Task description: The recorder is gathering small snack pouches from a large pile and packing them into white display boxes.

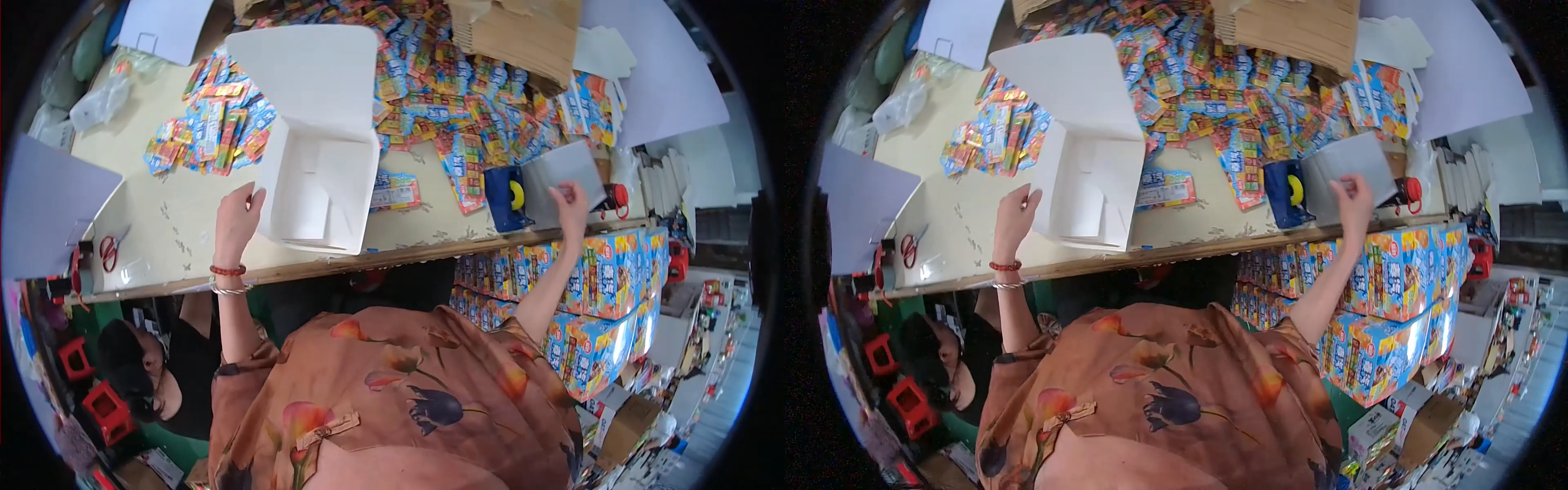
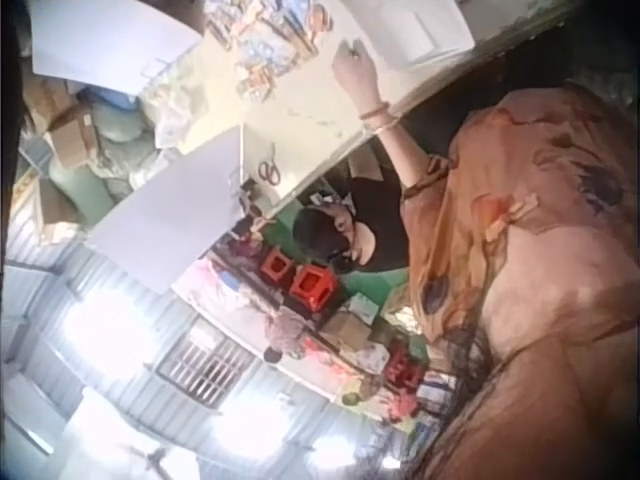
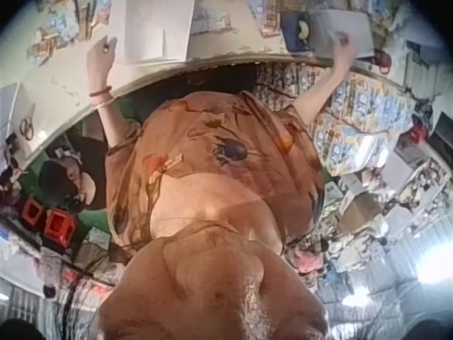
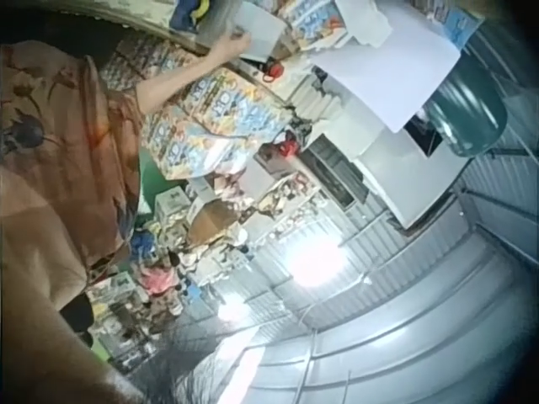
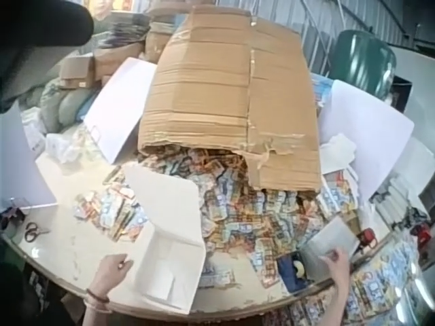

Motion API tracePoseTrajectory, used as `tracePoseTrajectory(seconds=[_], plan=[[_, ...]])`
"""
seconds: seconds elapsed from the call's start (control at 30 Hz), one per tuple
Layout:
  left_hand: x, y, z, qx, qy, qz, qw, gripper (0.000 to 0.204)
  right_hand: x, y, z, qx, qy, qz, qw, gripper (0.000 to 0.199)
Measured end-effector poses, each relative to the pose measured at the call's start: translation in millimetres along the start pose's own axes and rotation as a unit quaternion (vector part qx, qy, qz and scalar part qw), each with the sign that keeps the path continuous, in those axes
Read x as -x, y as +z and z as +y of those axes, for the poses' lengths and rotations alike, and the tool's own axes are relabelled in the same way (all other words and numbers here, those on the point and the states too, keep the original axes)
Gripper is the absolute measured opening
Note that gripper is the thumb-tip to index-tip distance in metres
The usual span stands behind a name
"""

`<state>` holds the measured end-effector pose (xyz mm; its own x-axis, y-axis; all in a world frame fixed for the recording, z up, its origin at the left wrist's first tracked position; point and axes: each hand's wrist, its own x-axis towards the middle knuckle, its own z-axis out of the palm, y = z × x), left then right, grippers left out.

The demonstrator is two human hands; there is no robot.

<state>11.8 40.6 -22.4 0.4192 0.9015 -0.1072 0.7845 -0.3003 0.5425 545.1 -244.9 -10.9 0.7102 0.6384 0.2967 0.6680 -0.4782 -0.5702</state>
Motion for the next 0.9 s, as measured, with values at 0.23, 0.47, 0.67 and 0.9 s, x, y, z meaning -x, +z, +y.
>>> tracePoseTrajectory(seconds=[0.23,0.47,0.67,0.9], plan=[[69.1,-66.8,-44.5,-0.047,-0.056,0.164,0.984,0.024,-2.7,-12.7,49.1,-0.087,0.079,-0.037,0.992,0.014],[99.5,-93.5,-113.9,-0.125,-0.179,0.118,0.969,0.027,-18.3,-20.5,70.9,-0.112,0.112,-0.055,0.986,0.018],[40.3,-56.7,-85.9,-0.133,-0.121,0.119,0.976,0.023,-14.4,-8.0,55.2,0.089,0.01,-0.024,0.996,0.015],[39.8,-45.3,-73.6,-0.041,-0.176,0.181,0.967,0.04,-10.9,2.7,37.8,0.275,-0.031,0.11,0.955,0.012]])
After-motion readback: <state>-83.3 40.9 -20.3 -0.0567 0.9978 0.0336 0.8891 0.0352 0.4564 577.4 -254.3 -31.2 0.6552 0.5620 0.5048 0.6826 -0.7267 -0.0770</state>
